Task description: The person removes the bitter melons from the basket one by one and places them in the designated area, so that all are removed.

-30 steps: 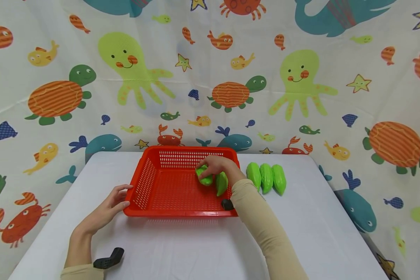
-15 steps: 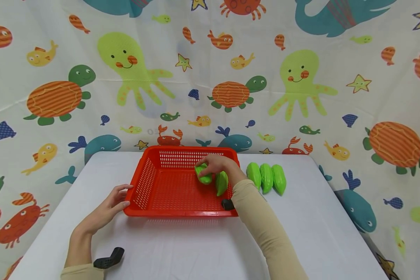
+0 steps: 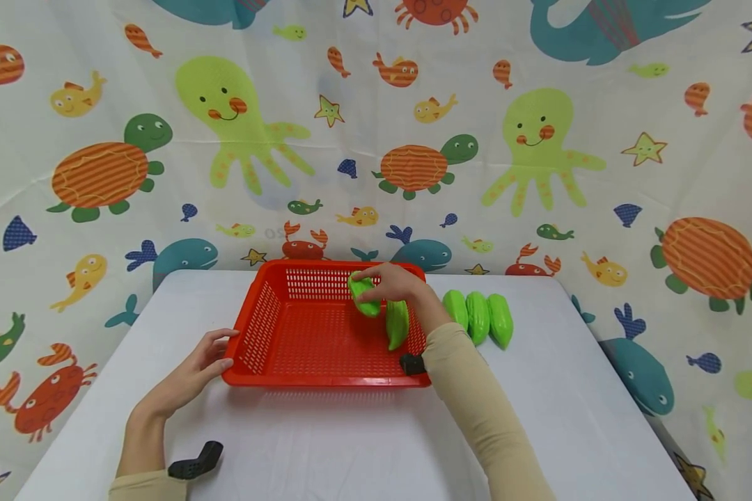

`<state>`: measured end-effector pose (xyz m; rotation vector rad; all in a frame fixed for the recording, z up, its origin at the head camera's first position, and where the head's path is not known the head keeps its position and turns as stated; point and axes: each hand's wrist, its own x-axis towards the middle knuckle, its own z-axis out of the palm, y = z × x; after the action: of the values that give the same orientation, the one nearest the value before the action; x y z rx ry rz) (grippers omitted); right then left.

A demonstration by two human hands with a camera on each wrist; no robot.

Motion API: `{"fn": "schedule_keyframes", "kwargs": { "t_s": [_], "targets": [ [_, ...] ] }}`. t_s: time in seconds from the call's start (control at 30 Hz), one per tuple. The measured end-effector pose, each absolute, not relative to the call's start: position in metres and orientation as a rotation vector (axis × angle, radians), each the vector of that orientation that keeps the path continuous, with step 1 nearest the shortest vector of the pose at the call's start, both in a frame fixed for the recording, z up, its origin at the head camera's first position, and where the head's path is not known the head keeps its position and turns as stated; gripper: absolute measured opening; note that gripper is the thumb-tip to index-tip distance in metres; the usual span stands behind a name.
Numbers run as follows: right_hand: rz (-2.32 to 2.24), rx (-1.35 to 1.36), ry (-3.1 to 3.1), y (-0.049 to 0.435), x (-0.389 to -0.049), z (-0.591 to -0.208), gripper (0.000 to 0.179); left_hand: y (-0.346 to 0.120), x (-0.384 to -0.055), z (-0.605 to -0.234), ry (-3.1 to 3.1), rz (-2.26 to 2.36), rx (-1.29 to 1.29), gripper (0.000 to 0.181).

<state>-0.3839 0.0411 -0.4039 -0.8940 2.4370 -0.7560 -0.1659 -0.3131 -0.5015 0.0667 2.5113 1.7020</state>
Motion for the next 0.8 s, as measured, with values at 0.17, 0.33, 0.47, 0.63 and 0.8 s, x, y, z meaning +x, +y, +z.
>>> {"fn": "schedule_keyframes", "kwargs": {
  "t_s": [0.17, 0.33, 0.47, 0.63, 0.8],
  "targets": [
    [-0.861, -0.792, 2.468, 0.049, -0.377, -0.393, 0.051, -0.312, -0.164, -0.498, 2.512, 1.699, 0.078, 0.064],
    [-0.938, -0.764, 2.516, 0.059, -0.368, -0.383, 0.052, -0.311, -0.163, -0.496, 2.52, 1.698, 0.057, 0.064],
    [-0.979, -0.791, 2.533, 0.067, -0.36, -0.378, 0.053, -0.31, -0.163, -0.498, 2.519, 1.697, 0.05, 0.064],
    [-1.01, -0.841, 2.567, 0.076, -0.352, -0.37, 0.051, -0.31, -0.163, -0.499, 2.52, 1.688, 0.042, 0.063],
    [-1.056, -0.845, 2.572, 0.082, -0.345, -0.364, 0.052, -0.309, -0.161, -0.5, 2.519, 1.685, 0.044, 0.063]
  ]
}}
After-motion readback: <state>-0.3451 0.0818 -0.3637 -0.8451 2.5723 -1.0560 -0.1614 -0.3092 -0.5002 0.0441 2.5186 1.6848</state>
